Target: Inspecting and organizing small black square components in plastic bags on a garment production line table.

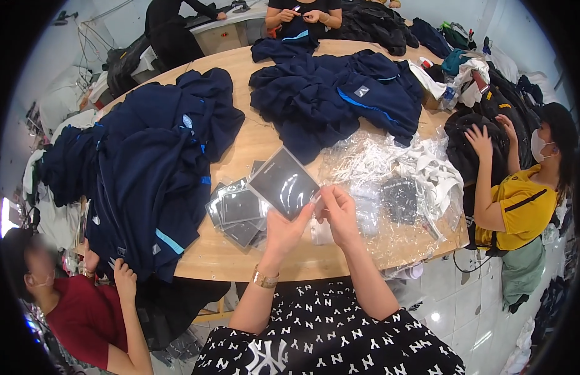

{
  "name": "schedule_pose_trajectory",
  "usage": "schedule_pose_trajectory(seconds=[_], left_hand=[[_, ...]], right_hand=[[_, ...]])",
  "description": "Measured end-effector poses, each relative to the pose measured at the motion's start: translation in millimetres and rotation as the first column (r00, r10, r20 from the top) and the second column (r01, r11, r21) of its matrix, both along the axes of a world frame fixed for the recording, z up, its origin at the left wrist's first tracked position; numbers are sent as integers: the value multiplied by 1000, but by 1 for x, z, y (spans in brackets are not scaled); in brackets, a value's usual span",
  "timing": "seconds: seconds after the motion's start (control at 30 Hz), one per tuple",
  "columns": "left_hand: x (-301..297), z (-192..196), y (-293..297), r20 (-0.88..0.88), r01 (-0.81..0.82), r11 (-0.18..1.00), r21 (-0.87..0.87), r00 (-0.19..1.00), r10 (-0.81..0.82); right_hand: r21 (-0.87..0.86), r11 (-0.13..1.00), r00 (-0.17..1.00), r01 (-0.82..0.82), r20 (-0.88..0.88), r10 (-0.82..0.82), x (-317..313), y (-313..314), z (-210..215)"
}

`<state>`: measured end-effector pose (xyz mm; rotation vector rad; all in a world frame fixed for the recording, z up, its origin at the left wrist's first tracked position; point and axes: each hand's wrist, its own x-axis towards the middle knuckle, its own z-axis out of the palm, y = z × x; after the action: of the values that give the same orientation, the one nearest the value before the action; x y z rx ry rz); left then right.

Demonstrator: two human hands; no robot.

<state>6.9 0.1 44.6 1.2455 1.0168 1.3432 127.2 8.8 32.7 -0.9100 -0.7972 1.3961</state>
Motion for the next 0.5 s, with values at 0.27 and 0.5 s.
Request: schedule_pose_trajectory(seconds=[0.27,0.5], left_hand=[[-16,-18,-9,-194,65,977,-201,975,-105],[-21,-32,-14,-321,-67,984,-167,947,10]], right_hand=[[133,987,986,93,126,-110,0,2,-15],[-24,999,991,-49,126,52,-8,-4,-25]])
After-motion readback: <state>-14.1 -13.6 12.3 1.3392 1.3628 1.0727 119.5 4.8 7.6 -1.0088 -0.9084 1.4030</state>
